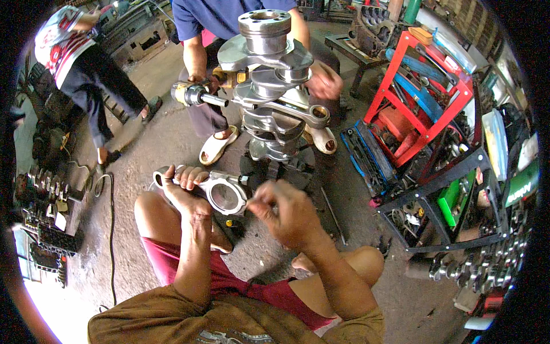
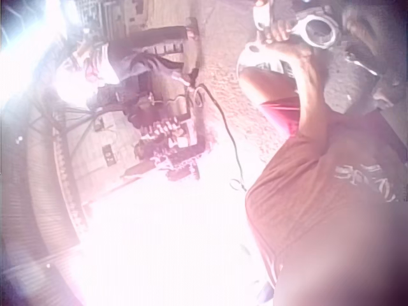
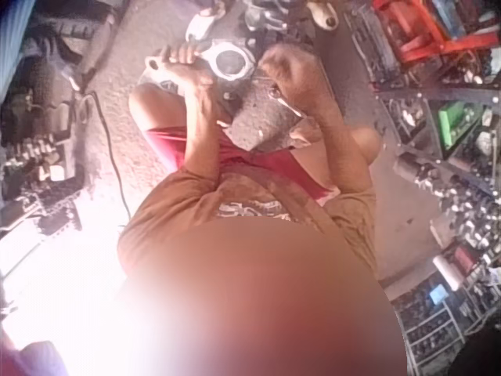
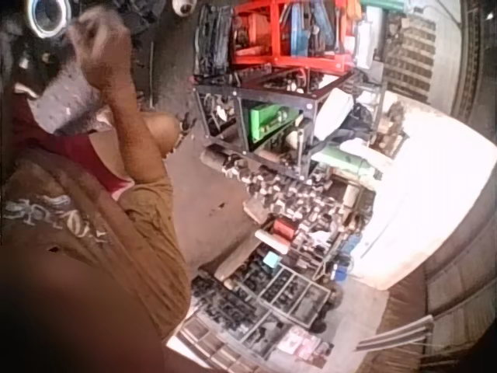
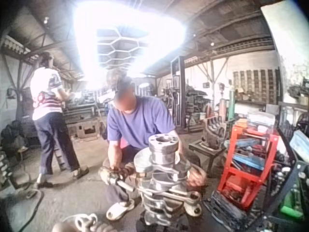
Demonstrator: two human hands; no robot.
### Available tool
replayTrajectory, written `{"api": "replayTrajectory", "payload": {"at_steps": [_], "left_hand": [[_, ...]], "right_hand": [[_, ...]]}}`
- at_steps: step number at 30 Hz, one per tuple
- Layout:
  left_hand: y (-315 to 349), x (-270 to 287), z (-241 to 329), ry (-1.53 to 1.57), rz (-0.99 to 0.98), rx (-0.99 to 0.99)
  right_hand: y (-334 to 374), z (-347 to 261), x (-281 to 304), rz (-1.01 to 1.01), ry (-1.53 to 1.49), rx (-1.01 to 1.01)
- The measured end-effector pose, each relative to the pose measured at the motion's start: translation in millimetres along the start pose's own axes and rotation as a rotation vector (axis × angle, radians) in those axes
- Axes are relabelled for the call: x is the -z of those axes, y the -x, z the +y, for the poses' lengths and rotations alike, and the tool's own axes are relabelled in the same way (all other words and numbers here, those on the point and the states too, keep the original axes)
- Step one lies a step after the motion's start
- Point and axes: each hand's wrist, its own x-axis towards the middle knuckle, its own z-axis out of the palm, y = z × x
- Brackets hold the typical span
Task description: The person assembles a crankshaft by fitting connecting rods and tightening bolts with a power drill. They repeatedly align the rod with the crankshaft journal, insert bolts, and use the drill to secure them while a coworker holds the crankshaft steady.
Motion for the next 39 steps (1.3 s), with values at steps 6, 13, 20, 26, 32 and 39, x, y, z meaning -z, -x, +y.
{"api": "replayTrajectory", "payload": {"at_steps": [6, 13, 20, 26, 32, 39], "left_hand": [[7, -1, -16, -0.136, -0.038, 0.054], [10, -6, -21, -0.152, -0.076, 0.072], [10, -10, -31, -0.093, -0.104, 0.129], [14, -12, -34, -0.207, -0.153, 0.14], [15, -14, -33, -0.114, -0.15, 0.176], [14, -8, -27, -0.1, -0.185, 0.243]], "right_hand": [[-8, 2, 13, 0.056, 0.099, 0.026], [-2, 11, 3, 0.142, -0.009, -0.159], [-1, 13, -2, 0.18, -0.465, -0.127], [0, 11, 1, 0.143, -0.357, -0.294], [-1, 20, 6, 0.014, -0.535, -0.271], [-1, 31, -5, 0.018, -0.602, -0.24]]}}
